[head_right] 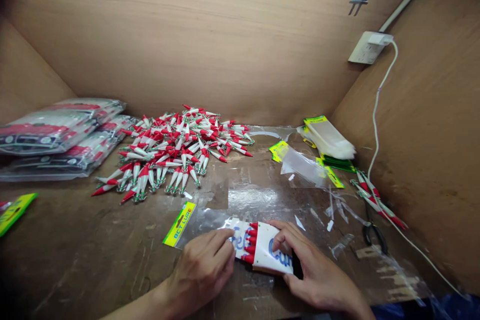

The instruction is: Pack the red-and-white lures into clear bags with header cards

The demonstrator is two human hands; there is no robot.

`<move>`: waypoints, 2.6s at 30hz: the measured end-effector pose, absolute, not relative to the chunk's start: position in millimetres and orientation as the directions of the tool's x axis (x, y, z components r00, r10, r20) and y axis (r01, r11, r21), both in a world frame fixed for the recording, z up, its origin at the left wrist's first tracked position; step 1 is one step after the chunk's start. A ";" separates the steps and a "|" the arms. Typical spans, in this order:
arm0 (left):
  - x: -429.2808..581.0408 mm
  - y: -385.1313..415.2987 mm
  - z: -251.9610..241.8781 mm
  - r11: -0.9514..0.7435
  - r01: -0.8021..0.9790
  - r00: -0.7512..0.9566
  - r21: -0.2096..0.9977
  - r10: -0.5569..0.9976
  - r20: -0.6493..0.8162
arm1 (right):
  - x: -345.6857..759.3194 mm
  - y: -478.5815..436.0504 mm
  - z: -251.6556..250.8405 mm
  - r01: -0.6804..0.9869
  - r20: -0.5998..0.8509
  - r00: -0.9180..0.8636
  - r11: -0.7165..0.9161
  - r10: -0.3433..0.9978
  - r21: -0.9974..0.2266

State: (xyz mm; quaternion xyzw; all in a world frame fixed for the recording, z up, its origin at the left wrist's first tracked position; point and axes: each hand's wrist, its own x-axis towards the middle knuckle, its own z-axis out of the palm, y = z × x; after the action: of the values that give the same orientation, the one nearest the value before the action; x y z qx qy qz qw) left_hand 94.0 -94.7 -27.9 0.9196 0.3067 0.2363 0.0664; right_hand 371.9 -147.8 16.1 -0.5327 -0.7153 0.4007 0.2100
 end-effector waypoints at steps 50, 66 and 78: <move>91.2 -84.6 -34.2 -0.943 0.302 0.849 0.142 0.333 0.410 | 343.1 -133.7 -19.9 0.754 -0.069 -0.399 0.284 0.914 -0.593; 83.3 -25.4 4.1 -0.831 0.398 0.892 0.388 0.450 0.049 | 331.5 -120.2 -2.6 0.704 -0.012 -0.448 0.345 0.894 -0.621; 95.0 -25.2 -25.9 -0.873 0.343 0.890 0.347 0.419 0.177 | 321.4 -111.3 -2.7 0.615 0.140 -0.371 0.356 0.918 -0.703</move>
State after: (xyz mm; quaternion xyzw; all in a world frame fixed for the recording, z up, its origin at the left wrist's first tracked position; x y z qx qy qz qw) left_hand 95.0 -25.2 -25.9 0.9598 0.1985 0.1241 0.1551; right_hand 321.4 -111.3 -2.7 -0.4923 -0.7785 0.2821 0.2684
